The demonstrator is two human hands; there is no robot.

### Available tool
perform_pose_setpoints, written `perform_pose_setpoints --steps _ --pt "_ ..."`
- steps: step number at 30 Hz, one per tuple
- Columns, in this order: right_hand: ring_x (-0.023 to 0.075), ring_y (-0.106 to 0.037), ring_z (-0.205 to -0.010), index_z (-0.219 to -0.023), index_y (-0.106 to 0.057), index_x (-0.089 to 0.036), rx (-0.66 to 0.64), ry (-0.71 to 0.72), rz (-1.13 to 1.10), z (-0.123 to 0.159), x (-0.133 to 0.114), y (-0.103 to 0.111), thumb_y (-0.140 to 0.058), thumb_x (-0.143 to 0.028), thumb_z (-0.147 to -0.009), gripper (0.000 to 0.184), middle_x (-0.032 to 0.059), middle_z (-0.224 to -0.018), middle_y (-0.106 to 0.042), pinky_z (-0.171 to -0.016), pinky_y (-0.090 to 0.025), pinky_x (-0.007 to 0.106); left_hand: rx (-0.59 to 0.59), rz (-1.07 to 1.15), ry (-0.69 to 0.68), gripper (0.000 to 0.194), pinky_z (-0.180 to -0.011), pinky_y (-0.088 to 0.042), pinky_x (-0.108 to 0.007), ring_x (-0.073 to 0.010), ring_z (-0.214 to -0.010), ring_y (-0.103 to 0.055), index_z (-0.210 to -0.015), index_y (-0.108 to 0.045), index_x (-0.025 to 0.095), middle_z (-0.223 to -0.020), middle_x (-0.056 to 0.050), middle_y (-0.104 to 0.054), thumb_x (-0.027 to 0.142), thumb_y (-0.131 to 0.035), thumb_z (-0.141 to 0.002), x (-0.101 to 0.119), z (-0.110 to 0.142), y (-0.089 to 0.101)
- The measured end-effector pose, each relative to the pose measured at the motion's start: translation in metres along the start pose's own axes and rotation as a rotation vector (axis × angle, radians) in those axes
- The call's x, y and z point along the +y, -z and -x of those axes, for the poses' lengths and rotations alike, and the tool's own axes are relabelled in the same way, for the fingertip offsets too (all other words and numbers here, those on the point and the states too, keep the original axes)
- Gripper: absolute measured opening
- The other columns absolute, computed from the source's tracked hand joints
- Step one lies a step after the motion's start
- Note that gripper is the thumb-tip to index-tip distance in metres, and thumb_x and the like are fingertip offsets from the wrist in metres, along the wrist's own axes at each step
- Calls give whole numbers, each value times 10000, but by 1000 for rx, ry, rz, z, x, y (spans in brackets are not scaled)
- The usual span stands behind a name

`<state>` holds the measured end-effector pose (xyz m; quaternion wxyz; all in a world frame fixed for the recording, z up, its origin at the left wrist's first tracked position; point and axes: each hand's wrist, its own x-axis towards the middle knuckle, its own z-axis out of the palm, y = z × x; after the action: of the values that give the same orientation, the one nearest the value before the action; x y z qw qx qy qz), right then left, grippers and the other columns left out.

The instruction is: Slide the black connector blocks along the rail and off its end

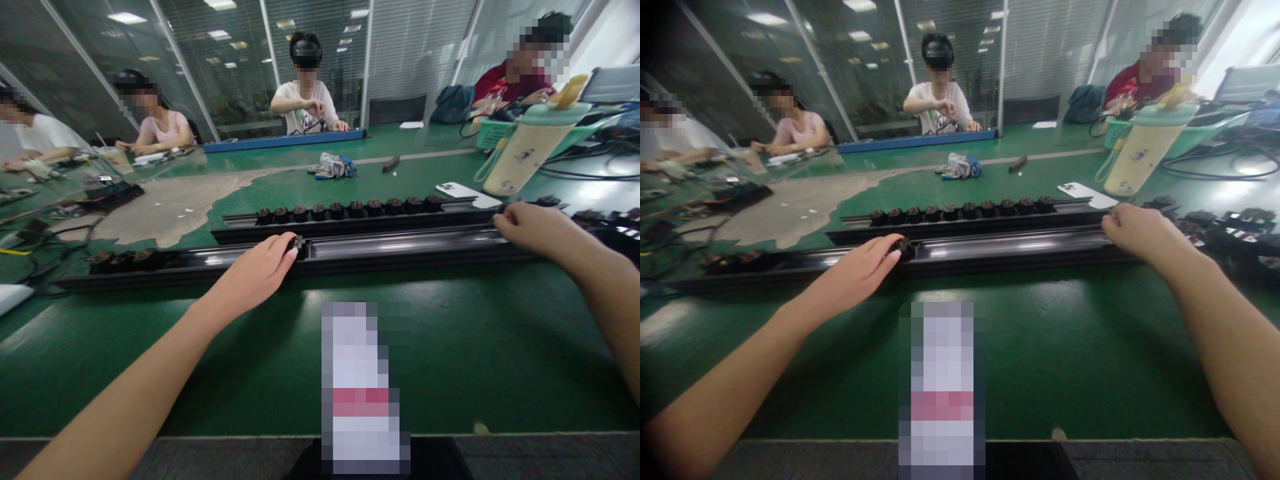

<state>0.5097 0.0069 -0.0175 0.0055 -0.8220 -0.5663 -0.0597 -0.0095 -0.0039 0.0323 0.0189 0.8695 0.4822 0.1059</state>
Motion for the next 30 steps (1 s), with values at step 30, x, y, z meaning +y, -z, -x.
perform_pose_setpoints --steps 30 --pt "233 -511 -673 -837 -547 -208 7 13 2 4 -3 4 -326 -466 -924 350 122 -760 -594 -688 -390 347 -14 -7 -28 623 -1174 -405 -439 -290 -1348 -546 -1556 -371 78 -1471 -176 -545 439 -213 -1073 7 2 -8"
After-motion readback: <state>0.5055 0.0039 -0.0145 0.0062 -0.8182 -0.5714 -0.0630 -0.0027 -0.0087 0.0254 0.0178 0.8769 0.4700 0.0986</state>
